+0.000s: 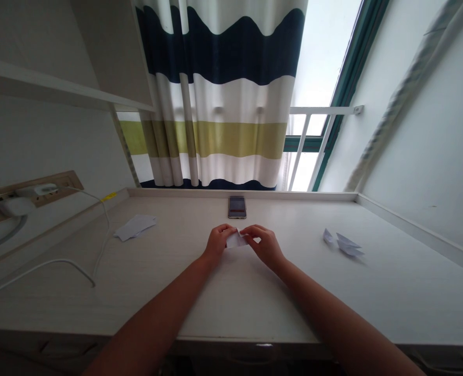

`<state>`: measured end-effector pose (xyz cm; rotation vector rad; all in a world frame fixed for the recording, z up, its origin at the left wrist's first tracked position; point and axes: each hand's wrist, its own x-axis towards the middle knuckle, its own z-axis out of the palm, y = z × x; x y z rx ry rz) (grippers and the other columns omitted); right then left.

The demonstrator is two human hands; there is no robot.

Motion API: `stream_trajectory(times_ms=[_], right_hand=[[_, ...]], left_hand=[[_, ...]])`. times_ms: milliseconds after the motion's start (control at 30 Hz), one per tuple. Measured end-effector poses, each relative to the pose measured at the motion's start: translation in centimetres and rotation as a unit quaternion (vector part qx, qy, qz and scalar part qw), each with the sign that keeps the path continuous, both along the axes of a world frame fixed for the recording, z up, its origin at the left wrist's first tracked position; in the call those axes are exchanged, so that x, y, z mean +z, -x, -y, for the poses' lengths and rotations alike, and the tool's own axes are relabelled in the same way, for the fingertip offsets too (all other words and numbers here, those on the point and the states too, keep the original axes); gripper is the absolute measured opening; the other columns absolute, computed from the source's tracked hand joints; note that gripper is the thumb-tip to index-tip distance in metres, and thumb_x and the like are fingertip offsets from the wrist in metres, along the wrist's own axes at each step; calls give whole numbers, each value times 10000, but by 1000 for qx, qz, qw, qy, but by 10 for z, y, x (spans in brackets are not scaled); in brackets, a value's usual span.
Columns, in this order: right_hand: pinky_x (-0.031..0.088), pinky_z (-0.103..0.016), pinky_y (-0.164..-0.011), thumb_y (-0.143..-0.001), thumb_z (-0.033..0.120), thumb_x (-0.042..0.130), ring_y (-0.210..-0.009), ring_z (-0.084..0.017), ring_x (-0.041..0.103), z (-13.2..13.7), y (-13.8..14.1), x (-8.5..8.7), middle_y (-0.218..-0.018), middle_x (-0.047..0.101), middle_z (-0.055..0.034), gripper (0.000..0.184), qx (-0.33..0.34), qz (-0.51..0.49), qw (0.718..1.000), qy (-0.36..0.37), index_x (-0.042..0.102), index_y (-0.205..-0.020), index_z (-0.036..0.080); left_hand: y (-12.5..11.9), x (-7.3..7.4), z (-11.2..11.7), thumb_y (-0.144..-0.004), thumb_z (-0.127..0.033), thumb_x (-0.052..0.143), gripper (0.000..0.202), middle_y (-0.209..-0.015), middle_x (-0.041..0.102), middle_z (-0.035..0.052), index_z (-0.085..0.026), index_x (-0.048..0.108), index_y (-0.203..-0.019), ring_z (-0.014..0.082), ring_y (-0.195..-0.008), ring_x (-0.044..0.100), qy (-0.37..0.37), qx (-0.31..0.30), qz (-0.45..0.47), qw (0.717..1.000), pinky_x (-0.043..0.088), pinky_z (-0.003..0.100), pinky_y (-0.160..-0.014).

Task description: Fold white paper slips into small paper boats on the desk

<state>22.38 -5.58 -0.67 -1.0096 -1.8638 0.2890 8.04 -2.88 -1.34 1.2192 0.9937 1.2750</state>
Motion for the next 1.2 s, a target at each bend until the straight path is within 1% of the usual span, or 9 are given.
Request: stream_trajectory(times_ms=[167, 300, 433, 567, 833, 933, 1033, 1100, 1200], right_hand=[[476, -244, -608, -721, 133, 518, -630, -123, 583, -2, -1, -2, -743, 638, -30, 164, -2, 12, 1000, 11, 643, -803, 200], [473, -241, -610, -731, 141, 519, -634, -121, 582, -2, -1, -2, -747, 635, -32, 152, 10, 23, 1000, -2, 642, -801, 196], [469, -250, -622, -745, 156, 519, -651, -126, 579, -1, 0, 0, -769, 631, -37, 143, 16, 41, 999, -23, 640, -809, 196], [472, -263, -645, -758, 183, 517, -691, -135, 583, 0, -1, 1, -808, 628, -46, 145, 28, 56, 998, -30, 641, -830, 202], [495, -264, -631, -758, 231, 528, -683, -127, 592, -2, -3, 0, -871, 613, -52, 149, 51, 50, 997, 7, 646, -843, 199], [506, -272, -627, -744, 264, 544, -684, -131, 593, -2, -3, 1, -883, 611, -57, 174, 58, 41, 997, 26, 649, -866, 198], [515, -278, -627, -738, 291, 544, -699, -137, 592, -1, -3, 2, -887, 608, -62, 211, 60, 18, 997, 38, 649, -896, 200], [518, -278, -627, -745, 295, 530, -707, -138, 588, -1, -3, 3, -881, 603, -64, 218, 60, -8, 997, 43, 651, -896, 196], [515, -274, -622, -746, 295, 518, -719, -140, 578, -3, -4, 3, -862, 594, -67, 209, 63, -53, 995, 52, 659, -855, 184]], left_hand=[[1, -5, -4, -596, -341, 589, 212, -491, 441, -42, -142, 524, -560, 78, -459, 386, -10, 2, 12, 1000, 267, 202, -441], [2, -7, -5, -605, -395, 592, 267, -491, 436, -48, -143, 520, -551, 76, -466, 380, -27, 31, -28, 999, 275, 204, -464], [3, -4, -3, -608, -419, 588, 297, -492, 433, -48, -135, 538, -538, 74, -482, 366, -46, 51, -67, 995, 283, 205, -485], [2, -3, -2, -606, -425, 588, 309, -499, 441, -40, -127, 551, -533, 76, -494, 367, -52, 66, -79, 993, 294, 206, -495], [2, -9, -5, -607, -435, 595, 321, -528, 497, -15, -115, 584, -586, 80, -493, 406, -34, 38, -39, 998, 307, 203, -476], [3, -7, -4, -591, -431, 616, 324, -526, 506, -11, -109, 586, -606, 77, -481, 416, -11, 28, -9, 1000, 309, 201, -457], [2, -1, 0, -578, -416, 639, 317, -532, 517, -11, -109, 578, -629, 75, -469, 431, 23, -9, 42, 999, 331, 202, -454], [0, 3, 3, -554, -375, 672, 307, -586, 553, 1, -111, 585, -686, 90, -515, 483, 41, -46, 70, 996, 380, 215, -500], [-2, 5, 5, -506, -277, 717, 327, -706, 602, 29, -115, 584, -757, 134, -657, 555, 35, -84, 85, 992, 435, 265, -632]])
